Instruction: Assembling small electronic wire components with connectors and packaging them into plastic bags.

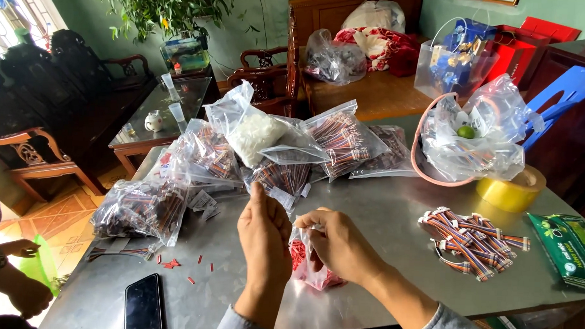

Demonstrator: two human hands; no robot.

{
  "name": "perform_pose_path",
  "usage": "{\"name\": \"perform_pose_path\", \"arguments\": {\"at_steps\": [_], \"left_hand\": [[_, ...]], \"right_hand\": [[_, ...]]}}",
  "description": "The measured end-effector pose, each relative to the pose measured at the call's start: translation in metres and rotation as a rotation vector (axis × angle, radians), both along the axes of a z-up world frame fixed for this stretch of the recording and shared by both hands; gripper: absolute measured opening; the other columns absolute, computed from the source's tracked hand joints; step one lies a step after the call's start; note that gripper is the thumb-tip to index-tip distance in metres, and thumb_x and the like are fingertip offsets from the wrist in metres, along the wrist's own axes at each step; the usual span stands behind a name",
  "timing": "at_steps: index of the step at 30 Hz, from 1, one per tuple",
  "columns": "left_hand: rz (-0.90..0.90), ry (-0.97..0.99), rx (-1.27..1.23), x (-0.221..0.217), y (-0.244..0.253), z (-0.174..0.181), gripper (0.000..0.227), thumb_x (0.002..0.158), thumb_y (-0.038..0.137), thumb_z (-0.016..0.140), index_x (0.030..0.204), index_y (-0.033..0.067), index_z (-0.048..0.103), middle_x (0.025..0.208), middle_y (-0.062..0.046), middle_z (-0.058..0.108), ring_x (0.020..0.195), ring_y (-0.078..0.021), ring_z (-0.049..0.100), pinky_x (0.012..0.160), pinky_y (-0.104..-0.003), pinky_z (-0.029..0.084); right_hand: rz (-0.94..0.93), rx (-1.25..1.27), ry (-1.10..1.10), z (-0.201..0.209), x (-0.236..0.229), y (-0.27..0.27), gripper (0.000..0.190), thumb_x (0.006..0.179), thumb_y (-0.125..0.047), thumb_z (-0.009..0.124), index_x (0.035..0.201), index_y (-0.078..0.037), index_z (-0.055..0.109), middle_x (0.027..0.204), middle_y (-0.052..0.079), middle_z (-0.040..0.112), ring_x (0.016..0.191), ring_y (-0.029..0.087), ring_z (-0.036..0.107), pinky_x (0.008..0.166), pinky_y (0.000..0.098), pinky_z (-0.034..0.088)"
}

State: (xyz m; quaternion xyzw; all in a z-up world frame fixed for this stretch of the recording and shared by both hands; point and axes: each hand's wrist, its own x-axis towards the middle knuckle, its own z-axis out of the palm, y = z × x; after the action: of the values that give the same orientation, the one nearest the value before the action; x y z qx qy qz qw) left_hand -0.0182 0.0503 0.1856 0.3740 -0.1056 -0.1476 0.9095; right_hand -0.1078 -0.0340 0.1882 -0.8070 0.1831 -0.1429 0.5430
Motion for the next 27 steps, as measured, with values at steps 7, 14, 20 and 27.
{"name": "perform_pose_path", "arguments": {"at_steps": [7,14,20,27], "left_hand": [[0.011,-0.210,0.154,0.009,-0.019,-0.036,0.053,0.110,0.036,0.045,0.064,0.0160,0.027,0.056,0.003,0.024,0.051,-0.0086,0.019,0.046,-0.030,0.014],[-0.002,-0.219,0.235,0.007,-0.019,-0.042,0.054,0.107,0.042,0.048,0.061,0.0142,0.038,0.058,0.000,0.035,0.055,-0.0120,0.031,0.054,-0.029,0.026],[0.017,-0.198,0.227,0.005,-0.021,-0.038,0.054,0.104,0.034,0.059,0.059,0.0156,0.035,0.053,0.002,0.034,0.051,-0.0093,0.028,0.050,-0.028,0.025],[0.040,-0.246,0.364,0.003,-0.022,-0.038,0.055,0.104,0.041,0.057,0.062,0.0170,0.031,0.058,0.004,0.027,0.057,-0.0093,0.023,0.052,-0.029,0.024]], "right_hand": [[-0.029,0.028,0.049,0.008,0.000,0.002,0.026,0.096,-0.003,0.052,0.107,-0.006,0.075,0.056,0.009,0.066,0.047,0.015,0.059,0.052,0.0299,0.051],[-0.055,0.066,0.054,0.002,0.002,-0.004,0.025,0.095,-0.002,0.053,0.104,-0.006,0.075,0.064,0.007,0.070,0.047,0.015,0.060,0.053,0.0287,0.052],[-0.065,0.073,0.072,0.006,0.001,-0.001,0.025,0.092,-0.001,0.052,0.101,-0.006,0.074,0.064,0.008,0.069,0.046,0.015,0.059,0.052,0.0293,0.052],[-0.040,0.081,0.053,0.002,0.001,-0.003,0.028,0.094,0.000,0.046,0.103,-0.004,0.072,0.068,0.010,0.070,0.044,0.018,0.063,0.045,0.0296,0.052]]}}
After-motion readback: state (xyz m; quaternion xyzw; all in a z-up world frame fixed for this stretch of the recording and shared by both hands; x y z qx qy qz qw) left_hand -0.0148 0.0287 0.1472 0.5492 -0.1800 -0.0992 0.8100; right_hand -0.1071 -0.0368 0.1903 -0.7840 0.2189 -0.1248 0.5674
